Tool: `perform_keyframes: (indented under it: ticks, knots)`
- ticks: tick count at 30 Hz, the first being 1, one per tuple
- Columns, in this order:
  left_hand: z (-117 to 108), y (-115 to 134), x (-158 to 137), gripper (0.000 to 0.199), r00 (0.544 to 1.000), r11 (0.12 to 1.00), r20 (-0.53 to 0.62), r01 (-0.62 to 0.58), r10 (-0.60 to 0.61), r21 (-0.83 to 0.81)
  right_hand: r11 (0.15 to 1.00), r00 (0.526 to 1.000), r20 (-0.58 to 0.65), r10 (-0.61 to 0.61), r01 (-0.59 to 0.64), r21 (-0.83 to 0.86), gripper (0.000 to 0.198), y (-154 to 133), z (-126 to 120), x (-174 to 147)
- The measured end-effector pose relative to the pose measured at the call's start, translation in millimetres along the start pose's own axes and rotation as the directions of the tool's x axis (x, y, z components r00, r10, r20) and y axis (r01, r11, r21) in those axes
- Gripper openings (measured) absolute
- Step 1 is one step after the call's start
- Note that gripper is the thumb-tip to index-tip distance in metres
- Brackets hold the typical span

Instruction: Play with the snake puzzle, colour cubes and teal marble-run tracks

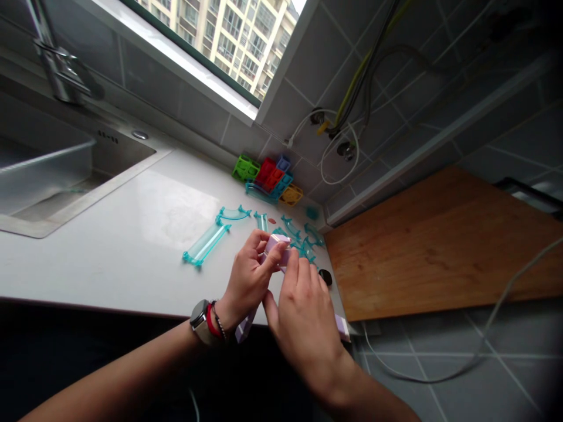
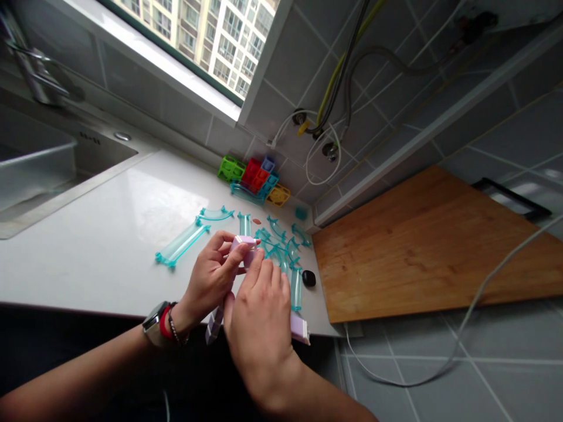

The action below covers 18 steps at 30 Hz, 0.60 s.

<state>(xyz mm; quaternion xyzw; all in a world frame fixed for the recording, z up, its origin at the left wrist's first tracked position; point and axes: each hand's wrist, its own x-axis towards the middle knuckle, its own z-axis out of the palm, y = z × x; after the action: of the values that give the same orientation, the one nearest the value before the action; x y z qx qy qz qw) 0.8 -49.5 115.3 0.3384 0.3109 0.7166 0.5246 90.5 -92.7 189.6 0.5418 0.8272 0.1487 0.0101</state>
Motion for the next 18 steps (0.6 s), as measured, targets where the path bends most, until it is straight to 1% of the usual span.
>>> perform_keyframes:
  ticks: [3, 5, 8, 10, 12, 15, 17, 18]
  knots:
    - [-0.8, -0.6, 3.1, 0.029, 1.0, 0.995, -0.029, -0.012, 0.009, -0.096, 0.995, 0.999, 0.028, 0.025, -0.027, 0.094, 0.068, -16.3, 6.4, -6.9]
    - [-2.5, 2.4, 7.1, 0.029, 0.999, 0.981, -0.037, 0.006, -0.013, -0.196, 0.98, 0.999, 0.031, -0.01, 0.004, 0.198, 0.071, -19.0, 6.2, -10.8]
    - [-6.0, 10.9, 12.4, 0.03, 1.0, 0.949, 0.0, -0.002, 0.002, -0.316, 0.906, 0.997, 0.013, -0.078, 0.066, 0.417, 0.078, -5.9, -1.9, -19.4]
    - [-8.2, 16.8, 14.3, 0.03, 0.999, 0.937, 0.02, -0.017, 0.025, -0.35, 0.833, 0.997, 0.008, -0.078, 0.061, 0.55, 0.079, 10.3, -8.2, -27.4]
    - [-9.6, 21.0, 14.8, 0.031, 1.0, 0.936, 0.013, -0.014, 0.019, -0.352, 0.755, 0.998, 0.032, -0.056, 0.021, 0.656, 0.076, 25.6, -11.2, -35.7]
    - [-9.4, 23.6, 12.9, 0.038, 0.999, 0.947, 0.019, 0.041, -0.037, -0.318, 0.617, 0.994, 0.102, -0.044, -0.053, 0.785, 0.075, 38.7, -6.8, -43.6]
    - [-7.8, 23.2, 9.7, 0.043, 0.997, 0.969, 0.041, 0.07, -0.062, -0.235, 0.539, 0.99, 0.138, -0.036, -0.097, 0.837, 0.077, 40.6, 0.2, -43.3]
    - [-6.8, 22.6, 7.8, 0.043, 0.996, 0.98, 0.055, 0.075, -0.066, -0.184, 0.515, 0.988, 0.147, -0.037, -0.107, 0.85, 0.076, 40.4, 4.2, -41.3]
